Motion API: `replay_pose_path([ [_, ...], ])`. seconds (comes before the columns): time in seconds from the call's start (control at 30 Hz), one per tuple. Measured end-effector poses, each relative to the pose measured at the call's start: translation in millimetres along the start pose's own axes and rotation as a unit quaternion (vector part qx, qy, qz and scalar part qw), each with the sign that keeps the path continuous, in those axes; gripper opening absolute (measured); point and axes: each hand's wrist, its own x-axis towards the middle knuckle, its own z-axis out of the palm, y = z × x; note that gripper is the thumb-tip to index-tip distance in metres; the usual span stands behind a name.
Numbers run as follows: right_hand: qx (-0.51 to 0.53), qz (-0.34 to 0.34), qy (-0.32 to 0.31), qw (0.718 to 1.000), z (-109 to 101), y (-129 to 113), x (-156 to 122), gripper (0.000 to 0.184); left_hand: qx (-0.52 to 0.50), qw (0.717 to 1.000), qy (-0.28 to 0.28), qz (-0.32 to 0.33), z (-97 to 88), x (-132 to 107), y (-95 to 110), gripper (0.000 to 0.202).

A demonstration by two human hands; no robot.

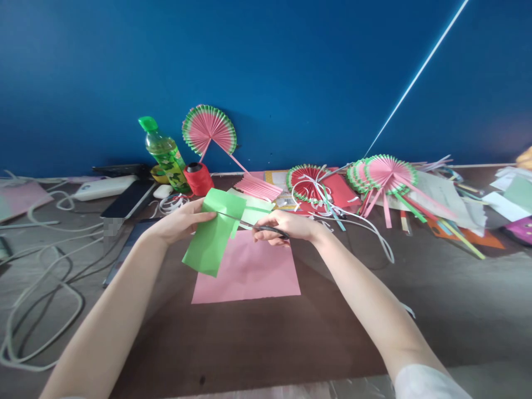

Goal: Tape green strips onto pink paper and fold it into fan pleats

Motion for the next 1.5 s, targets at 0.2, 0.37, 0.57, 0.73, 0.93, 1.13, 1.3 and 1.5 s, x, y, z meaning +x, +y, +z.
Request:
replay_pose_path([
  [0.2,0.0,0.008,-0.001,1.0,0,1,0,0.024,0.005,1.0,0.012,0.014,1.3,1,1,0.046],
  [0.37,-0.015,0.011,-0.005,1.0,-3,3,0,0.026,0.002,1.0,0.015,0.026,1.8,4,-2,0.046],
  [0.57,-0.027,0.026,-0.003,0.999,-7,4,-2,0.026,-0.002,0.995,0.084,0.05,0.9,8,-6,0.037],
  [0.73,-0.082,0.037,0.07,0.993,-17,5,-4,0.031,-0.081,0.971,0.21,0.08,-3.1,15,-12,0.026],
  [0.93,-0.28,0.071,0.312,0.905,-39,15,-12,0.029,-0.226,0.925,0.28,0.123,-3.0,33,-23,0.034],
  [1.13,-0.407,0.14,0.45,0.782,-55,20,-20,0.04,-0.019,0.966,0.235,0.108,23.2,53,-28,0.024],
  [1.3,-0.443,0.164,0.497,0.727,-71,35,-24,0.049,0.176,0.96,0.196,0.091,24.9,49,-20,0.029],
  [1.5,-0.521,0.207,0.464,0.686,-69,43,-24,0.034,0.544,0.809,0.222,0.018,-6.8,26,-8,0.032],
])
